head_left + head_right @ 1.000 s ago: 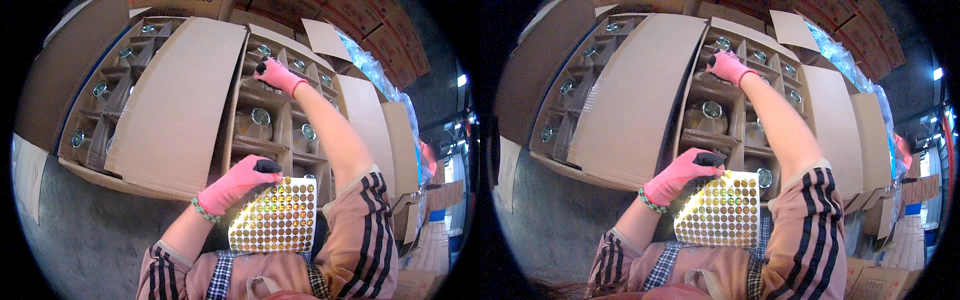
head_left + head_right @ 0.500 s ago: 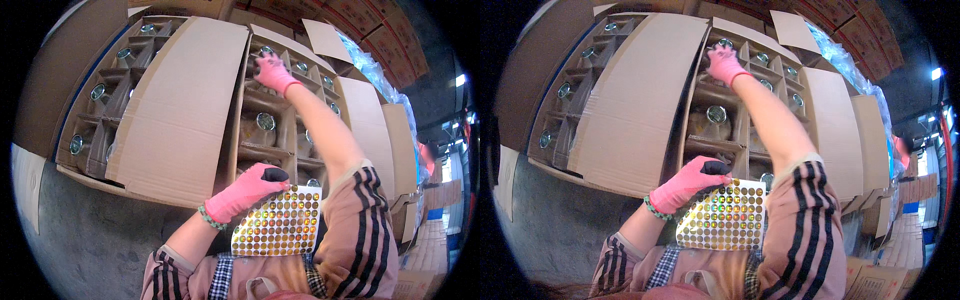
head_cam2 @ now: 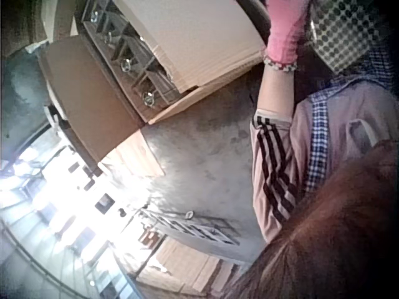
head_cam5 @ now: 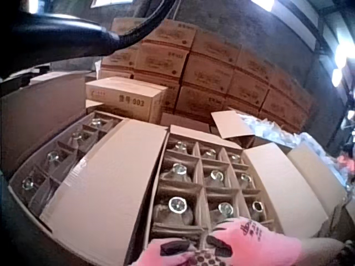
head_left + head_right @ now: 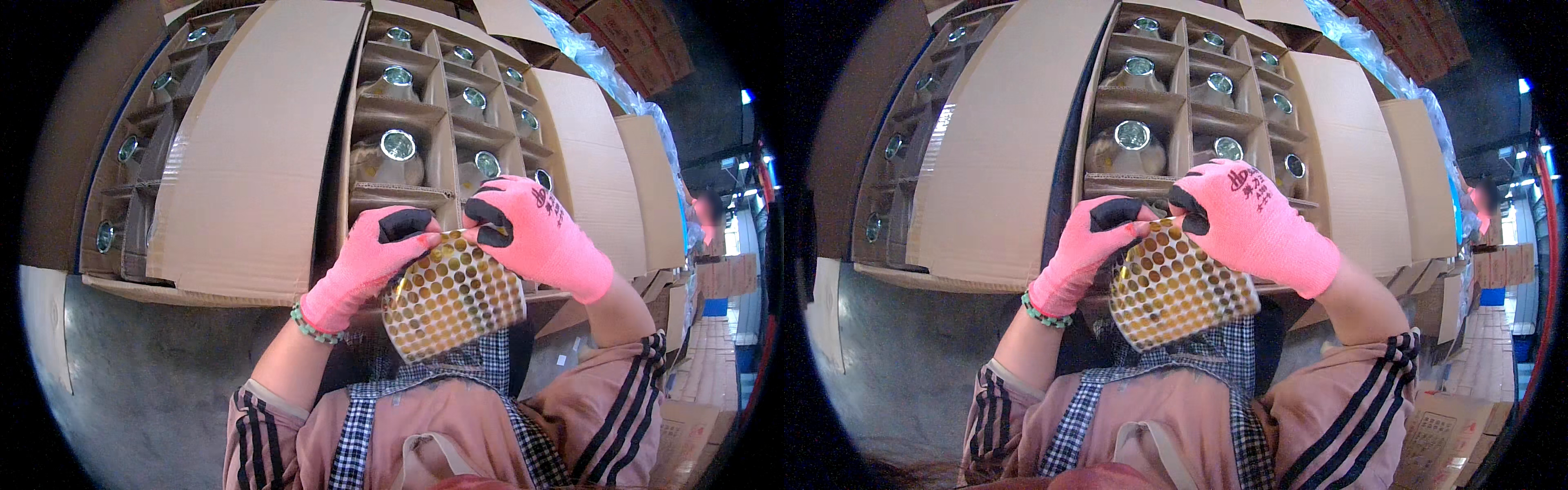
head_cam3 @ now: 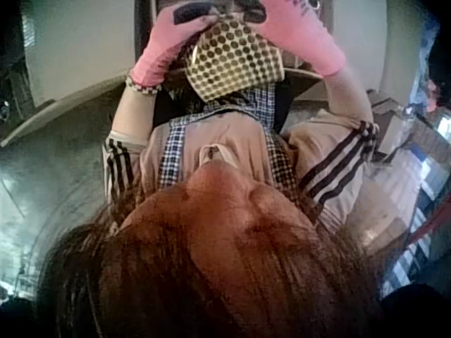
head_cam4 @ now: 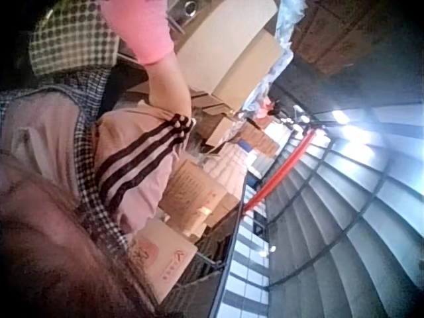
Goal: The person sits on the floor and applies round gold stickers to the lids of glass jars arranged in a cardboard box. They peel individual stickers from a sheet and press them onto the jar tops one by one.
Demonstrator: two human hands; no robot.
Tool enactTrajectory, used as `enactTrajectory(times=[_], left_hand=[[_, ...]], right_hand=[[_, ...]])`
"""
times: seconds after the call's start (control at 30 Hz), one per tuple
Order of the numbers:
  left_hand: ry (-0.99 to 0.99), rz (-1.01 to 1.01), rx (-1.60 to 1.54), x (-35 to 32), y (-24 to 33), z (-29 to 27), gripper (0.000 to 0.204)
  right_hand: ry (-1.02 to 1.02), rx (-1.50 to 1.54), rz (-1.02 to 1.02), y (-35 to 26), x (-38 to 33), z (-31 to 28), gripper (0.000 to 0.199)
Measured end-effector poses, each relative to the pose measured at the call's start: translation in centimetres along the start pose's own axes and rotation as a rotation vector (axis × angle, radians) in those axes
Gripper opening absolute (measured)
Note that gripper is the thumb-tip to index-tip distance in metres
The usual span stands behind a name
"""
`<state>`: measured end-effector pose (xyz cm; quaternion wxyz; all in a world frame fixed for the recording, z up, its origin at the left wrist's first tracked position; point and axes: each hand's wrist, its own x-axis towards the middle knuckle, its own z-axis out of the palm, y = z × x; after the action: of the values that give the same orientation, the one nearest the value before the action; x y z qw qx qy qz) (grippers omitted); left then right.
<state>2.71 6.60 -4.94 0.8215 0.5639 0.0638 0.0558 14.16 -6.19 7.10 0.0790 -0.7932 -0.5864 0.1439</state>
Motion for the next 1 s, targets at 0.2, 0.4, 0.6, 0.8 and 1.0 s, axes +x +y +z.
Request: enactTrajectory(times=[0.2,0.4,0.6,0.8,1.0], left_hand=[[0.038,0.241,0.31,-0.1,-0.7,0.1,0.014],[0.07,0.336,0.288,0.2,-1.2,0.5,0.017],[0.06,0.27,0.277,0.1,-1.2,0.3,0.018],[0.067,0.261,0.219,0.3,-1.3,0.1,0.018],[0.075,0.079,0.095,0.1,-0.5,0.0,0.014]], right_hand=[[0.108,0.011,-0.07,0.1,-0.9,0.7,0.013],[0.115,-0.094,-0.073,0.1,-1.1,1.2,0.016],[0.107,-0.164,-0.174,0.1,-0.4,1.1,0.016],[0.123,-0.153,-0.214,0.5,0.2,1.3,0.016],[0.118,-0.162,-0.279,0.8,0.4,1.5,0.017]])
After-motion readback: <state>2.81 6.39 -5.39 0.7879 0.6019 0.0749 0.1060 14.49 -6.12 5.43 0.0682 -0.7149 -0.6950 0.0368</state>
